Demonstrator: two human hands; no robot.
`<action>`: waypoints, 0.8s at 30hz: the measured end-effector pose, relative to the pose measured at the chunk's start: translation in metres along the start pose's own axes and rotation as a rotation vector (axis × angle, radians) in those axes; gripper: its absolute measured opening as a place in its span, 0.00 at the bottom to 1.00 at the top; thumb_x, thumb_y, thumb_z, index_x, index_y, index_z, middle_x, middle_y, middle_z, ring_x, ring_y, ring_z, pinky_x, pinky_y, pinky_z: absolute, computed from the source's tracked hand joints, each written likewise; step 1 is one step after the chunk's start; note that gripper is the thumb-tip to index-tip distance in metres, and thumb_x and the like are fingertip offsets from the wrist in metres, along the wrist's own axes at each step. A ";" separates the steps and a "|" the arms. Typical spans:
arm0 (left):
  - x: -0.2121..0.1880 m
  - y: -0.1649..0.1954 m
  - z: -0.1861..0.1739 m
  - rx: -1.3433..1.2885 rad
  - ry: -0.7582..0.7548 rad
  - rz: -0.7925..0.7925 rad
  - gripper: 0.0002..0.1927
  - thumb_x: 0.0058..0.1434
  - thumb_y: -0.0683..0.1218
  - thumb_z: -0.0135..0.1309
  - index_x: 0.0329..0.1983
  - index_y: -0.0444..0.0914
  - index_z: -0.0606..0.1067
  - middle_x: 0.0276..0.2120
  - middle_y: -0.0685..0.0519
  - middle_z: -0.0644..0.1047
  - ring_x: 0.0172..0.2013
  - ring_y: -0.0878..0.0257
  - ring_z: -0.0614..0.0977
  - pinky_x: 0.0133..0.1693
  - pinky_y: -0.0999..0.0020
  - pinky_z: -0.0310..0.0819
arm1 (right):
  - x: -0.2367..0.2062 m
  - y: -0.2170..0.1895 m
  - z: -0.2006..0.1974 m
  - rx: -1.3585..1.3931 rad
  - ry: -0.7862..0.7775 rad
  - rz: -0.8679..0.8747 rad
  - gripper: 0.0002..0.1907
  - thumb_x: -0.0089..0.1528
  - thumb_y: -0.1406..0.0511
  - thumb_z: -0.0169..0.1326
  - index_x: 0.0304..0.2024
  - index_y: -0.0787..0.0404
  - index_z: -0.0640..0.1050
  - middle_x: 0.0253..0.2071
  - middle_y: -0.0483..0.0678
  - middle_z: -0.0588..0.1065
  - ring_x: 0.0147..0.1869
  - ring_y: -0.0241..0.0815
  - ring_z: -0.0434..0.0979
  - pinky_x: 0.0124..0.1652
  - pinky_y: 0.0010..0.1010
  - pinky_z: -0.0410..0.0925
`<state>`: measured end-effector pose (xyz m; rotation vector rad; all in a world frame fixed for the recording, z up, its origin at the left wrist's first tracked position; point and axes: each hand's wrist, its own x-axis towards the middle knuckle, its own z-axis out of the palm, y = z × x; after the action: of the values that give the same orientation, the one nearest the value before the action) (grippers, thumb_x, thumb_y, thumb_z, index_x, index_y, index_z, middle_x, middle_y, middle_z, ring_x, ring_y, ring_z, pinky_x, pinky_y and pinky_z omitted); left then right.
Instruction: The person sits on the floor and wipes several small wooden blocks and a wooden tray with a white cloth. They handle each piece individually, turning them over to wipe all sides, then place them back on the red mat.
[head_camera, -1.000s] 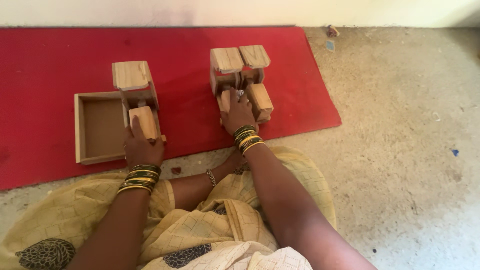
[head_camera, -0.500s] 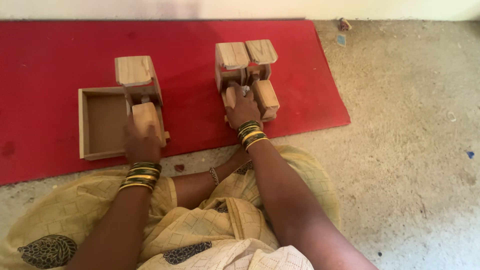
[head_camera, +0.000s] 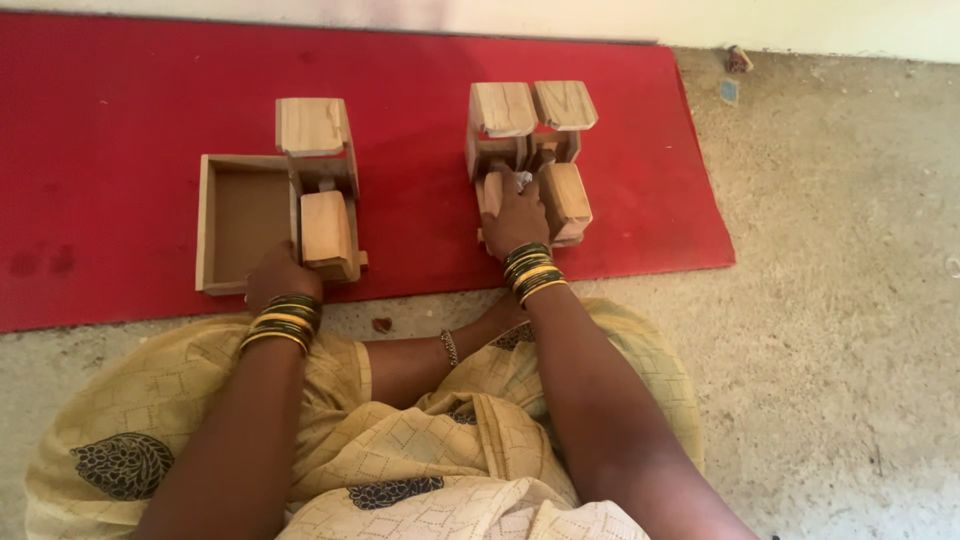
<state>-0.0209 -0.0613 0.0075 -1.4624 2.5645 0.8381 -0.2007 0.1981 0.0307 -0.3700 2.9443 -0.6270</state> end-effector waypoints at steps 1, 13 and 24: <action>0.002 -0.003 -0.003 0.015 -0.011 0.060 0.22 0.64 0.45 0.53 0.62 0.44 0.74 0.57 0.42 0.76 0.58 0.41 0.75 0.58 0.47 0.71 | -0.001 -0.001 -0.001 -0.002 0.000 -0.003 0.44 0.57 0.60 0.59 0.73 0.44 0.56 0.70 0.67 0.57 0.62 0.72 0.69 0.57 0.53 0.68; 0.005 -0.001 -0.007 0.051 0.115 0.160 0.16 0.66 0.44 0.49 0.56 0.43 0.78 0.52 0.40 0.77 0.55 0.41 0.77 0.55 0.44 0.70 | -0.007 -0.014 -0.013 -0.038 -0.053 0.044 0.47 0.57 0.60 0.62 0.74 0.46 0.54 0.69 0.66 0.58 0.62 0.70 0.69 0.58 0.51 0.69; -0.034 0.021 -0.006 -0.008 0.125 0.480 0.44 0.52 0.48 0.64 0.73 0.47 0.62 0.71 0.35 0.59 0.50 0.35 0.79 0.49 0.46 0.77 | -0.016 -0.025 -0.028 -0.007 -0.068 0.091 0.44 0.58 0.59 0.62 0.73 0.38 0.57 0.69 0.61 0.60 0.63 0.67 0.71 0.57 0.50 0.70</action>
<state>-0.0179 -0.0292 0.0323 -0.9313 3.0669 0.8199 -0.1844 0.1904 0.0674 -0.2515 2.8804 -0.5805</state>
